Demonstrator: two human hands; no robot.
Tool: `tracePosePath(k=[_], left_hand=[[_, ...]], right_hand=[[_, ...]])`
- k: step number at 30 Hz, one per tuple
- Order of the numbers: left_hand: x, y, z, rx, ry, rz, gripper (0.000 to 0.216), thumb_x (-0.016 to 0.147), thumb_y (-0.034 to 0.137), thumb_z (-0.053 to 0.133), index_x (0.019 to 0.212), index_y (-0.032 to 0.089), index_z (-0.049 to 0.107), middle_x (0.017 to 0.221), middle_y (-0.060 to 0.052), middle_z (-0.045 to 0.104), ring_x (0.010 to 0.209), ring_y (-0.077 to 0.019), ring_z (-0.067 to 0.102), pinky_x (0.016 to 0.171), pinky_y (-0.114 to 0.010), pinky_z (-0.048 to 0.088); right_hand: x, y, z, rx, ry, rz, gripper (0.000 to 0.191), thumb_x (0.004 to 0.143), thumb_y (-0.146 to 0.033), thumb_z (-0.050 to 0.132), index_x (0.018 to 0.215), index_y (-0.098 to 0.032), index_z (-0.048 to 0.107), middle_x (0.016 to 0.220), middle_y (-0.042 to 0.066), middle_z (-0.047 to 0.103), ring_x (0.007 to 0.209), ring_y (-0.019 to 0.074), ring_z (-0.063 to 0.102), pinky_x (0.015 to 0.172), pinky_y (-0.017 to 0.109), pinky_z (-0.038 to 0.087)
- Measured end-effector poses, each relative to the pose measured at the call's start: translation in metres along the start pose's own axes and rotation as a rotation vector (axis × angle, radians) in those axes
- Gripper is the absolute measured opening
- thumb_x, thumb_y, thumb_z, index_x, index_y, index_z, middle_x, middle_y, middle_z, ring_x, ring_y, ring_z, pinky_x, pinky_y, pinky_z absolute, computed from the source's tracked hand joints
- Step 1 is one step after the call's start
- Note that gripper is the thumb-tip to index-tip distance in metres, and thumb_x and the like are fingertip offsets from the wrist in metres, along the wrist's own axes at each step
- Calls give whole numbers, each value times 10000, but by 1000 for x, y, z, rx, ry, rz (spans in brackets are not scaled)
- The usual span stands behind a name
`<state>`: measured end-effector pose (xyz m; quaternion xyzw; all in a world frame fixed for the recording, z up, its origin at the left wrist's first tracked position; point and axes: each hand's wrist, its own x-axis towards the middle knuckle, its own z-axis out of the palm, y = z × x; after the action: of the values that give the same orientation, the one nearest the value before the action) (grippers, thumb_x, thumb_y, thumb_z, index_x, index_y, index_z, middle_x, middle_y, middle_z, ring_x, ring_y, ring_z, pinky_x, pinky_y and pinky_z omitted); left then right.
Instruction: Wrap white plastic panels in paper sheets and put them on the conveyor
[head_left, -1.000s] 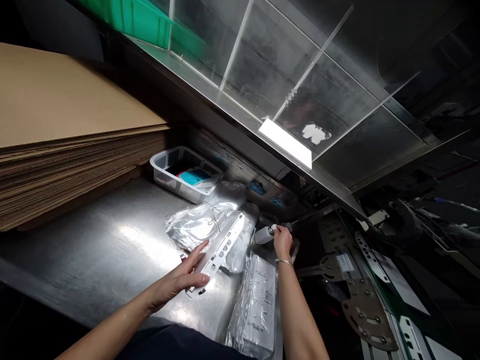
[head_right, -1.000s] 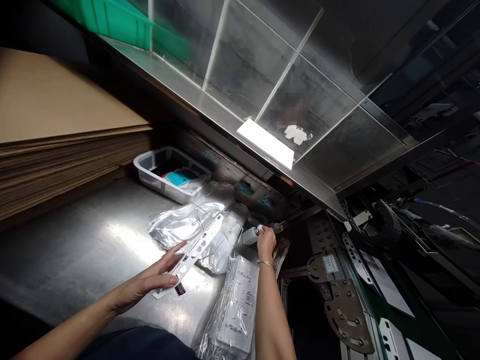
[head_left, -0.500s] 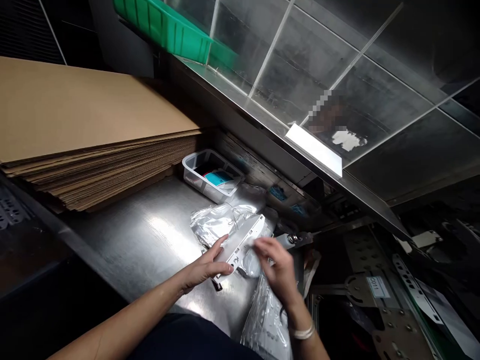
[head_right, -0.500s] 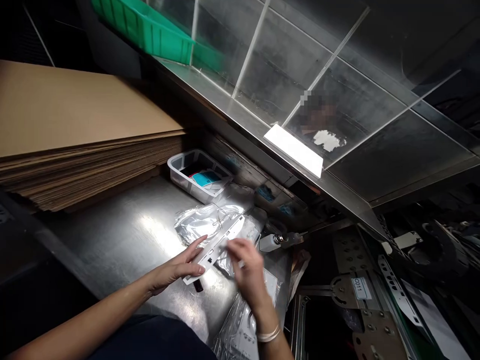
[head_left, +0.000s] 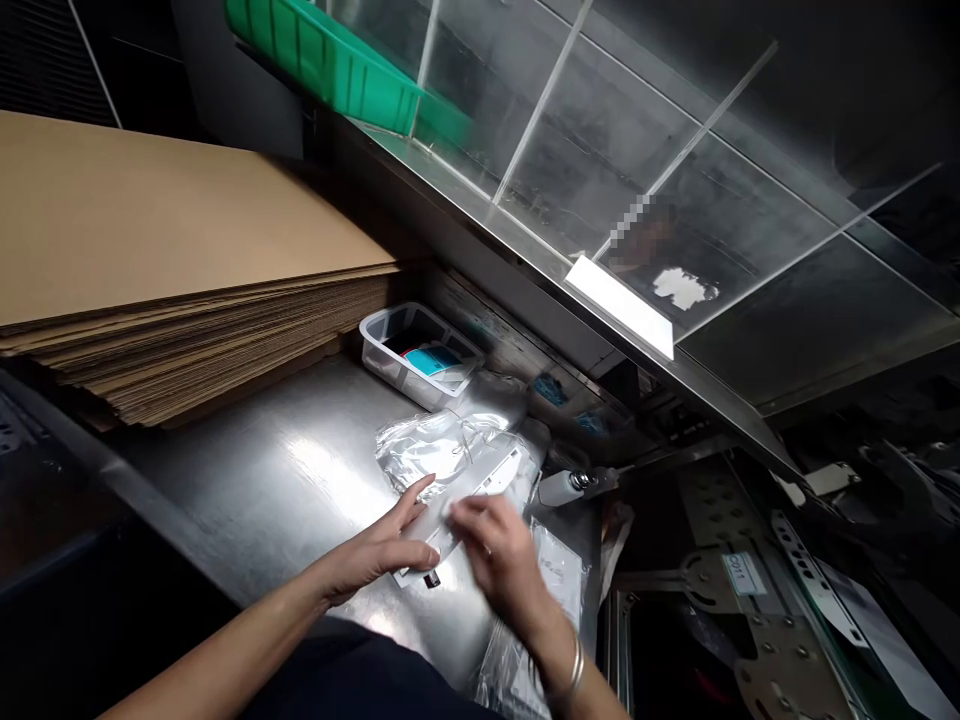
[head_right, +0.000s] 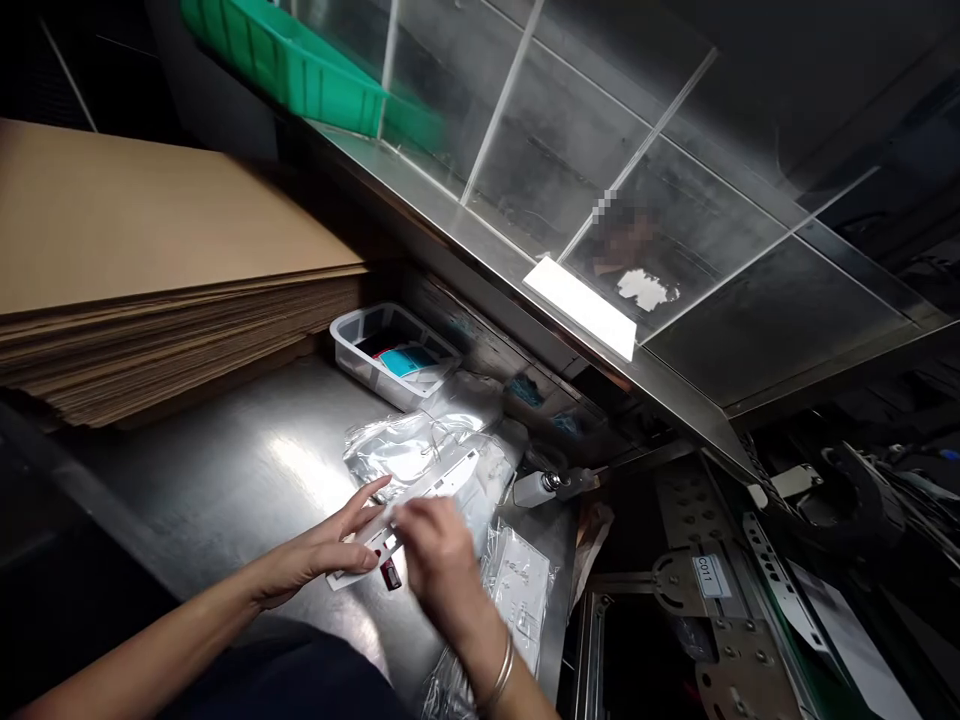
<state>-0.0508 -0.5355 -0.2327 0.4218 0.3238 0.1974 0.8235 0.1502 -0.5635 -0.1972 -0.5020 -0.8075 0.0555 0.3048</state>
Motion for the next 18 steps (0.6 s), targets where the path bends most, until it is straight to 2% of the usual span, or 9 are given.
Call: tracePosePath(k=[2,4,6,8,10,12,15,18], left_hand=[[-10,-5,-10,22,-13,-25,987,648,328,640,1418,321,23,1355,-101,385,1160,-297,436,972,-443,289],[-24,-11,-24,31,20,-57,974,630,358,630,1417,332,56,1321,-83,444,1189,-316,406,995,-474,250],[-39,-15,-42,19,121,-99,915,643,413,614,1404,370,109,1319,-57,455,1234,-317,362,1029,-489,195],[-55,-16,-60,-13,266,-123,802,695,474,572,1384,414,166,1353,-23,417,1251,-297,356,1035,-466,216],[-68,-13,-74,-49,395,-112,712,742,494,537,1371,429,209,1379,7,381,1249,-275,371,983,-402,323],[-77,-8,-82,-79,475,-70,703,755,484,547,1379,400,233,1364,1,403,1224,-272,402,879,-340,417],[-80,0,-84,-125,505,-28,752,732,436,611,1388,354,253,1306,-31,464,1137,-278,476,767,-304,464],[-79,0,-81,-174,482,-14,726,732,385,631,1371,369,288,1310,-22,457,1130,-256,480,753,-283,464]], right_hand=[[4,35,7,-100,71,227,242,845,-144,450,1009,-198,619,968,88,612,918,183,558,778,310,470],[4,78,15,-258,33,521,200,833,-168,456,943,-173,623,936,83,620,864,174,569,757,286,452],[0,110,25,-334,-27,644,147,792,-161,495,824,-154,638,814,78,625,771,178,567,703,279,434],[-6,120,38,-369,-67,665,110,755,-158,537,716,-149,639,769,93,613,767,200,549,693,296,409],[-5,109,56,-386,-91,648,138,778,-184,525,731,-142,647,872,136,603,864,234,521,745,334,385],[6,85,78,-353,-146,583,207,834,-218,465,807,-137,654,964,162,580,947,255,484,802,368,362],[36,45,122,-221,-287,463,174,819,-245,515,837,-144,655,956,153,589,975,258,471,827,370,365],[61,25,161,-118,-365,467,113,752,-115,552,801,-118,654,955,172,603,967,267,492,793,370,383]])
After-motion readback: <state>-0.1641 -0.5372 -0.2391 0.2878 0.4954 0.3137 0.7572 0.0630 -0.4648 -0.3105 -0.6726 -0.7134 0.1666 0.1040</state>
